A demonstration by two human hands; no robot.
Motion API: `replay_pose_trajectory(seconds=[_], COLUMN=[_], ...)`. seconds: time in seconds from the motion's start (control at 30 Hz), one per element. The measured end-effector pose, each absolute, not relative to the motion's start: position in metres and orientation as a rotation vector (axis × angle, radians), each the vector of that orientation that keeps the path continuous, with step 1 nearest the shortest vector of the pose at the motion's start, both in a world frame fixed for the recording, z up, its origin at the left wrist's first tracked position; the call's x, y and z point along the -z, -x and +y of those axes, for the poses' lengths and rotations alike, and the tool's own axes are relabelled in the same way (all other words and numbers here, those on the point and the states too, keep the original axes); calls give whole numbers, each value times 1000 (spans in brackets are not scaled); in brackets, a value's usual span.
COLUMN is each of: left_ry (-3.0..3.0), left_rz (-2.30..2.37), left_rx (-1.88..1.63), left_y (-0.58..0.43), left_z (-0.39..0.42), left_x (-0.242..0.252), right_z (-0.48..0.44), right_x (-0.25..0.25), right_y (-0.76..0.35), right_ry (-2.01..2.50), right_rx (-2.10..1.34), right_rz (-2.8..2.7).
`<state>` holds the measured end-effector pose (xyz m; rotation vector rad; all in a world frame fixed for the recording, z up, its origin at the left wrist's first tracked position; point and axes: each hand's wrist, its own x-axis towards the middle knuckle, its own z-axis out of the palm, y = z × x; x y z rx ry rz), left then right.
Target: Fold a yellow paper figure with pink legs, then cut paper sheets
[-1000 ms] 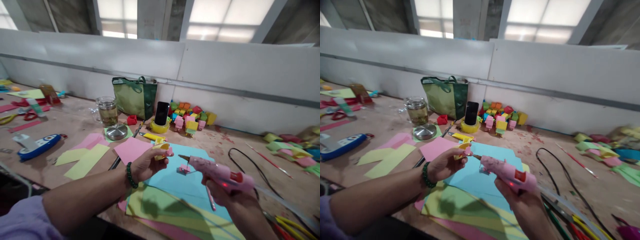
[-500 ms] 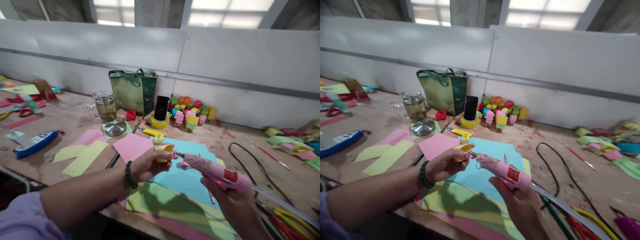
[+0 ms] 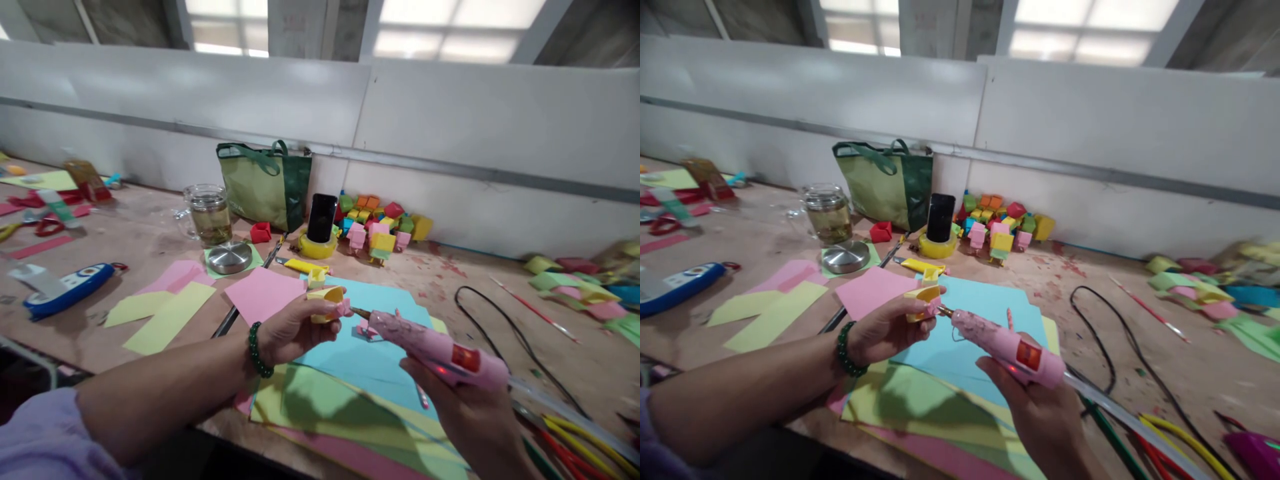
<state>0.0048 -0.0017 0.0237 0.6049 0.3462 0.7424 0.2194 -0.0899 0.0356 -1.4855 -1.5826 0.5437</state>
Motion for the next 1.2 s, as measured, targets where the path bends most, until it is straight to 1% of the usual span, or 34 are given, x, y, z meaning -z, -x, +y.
replay_pose_trajectory(seconds=[0.13, 0.37, 0.9, 1.1, 1.2], left_ry=[-587, -573, -602, -586, -579], left_rz=[352, 350, 346, 373, 384], left_rx=[-726, -735, -717, -735, -736], left_y=[-5, -5, -4, -3, -3], left_z=[-3, -3, -3, -2, -3], left_x=[-23, -24, -21, -22, -24], right_z=[-90, -89, -91, -89, -87], right_x=[-33, -33, -33, -29, -26], right_y=[-221, -219, -219, -222, -224], right_ry=[1551, 1465, 1514, 1398, 1409], right_rx=[-469, -441, -469, -534, -497], right_rz=[-1567, -1597, -1582, -1638, -1654])
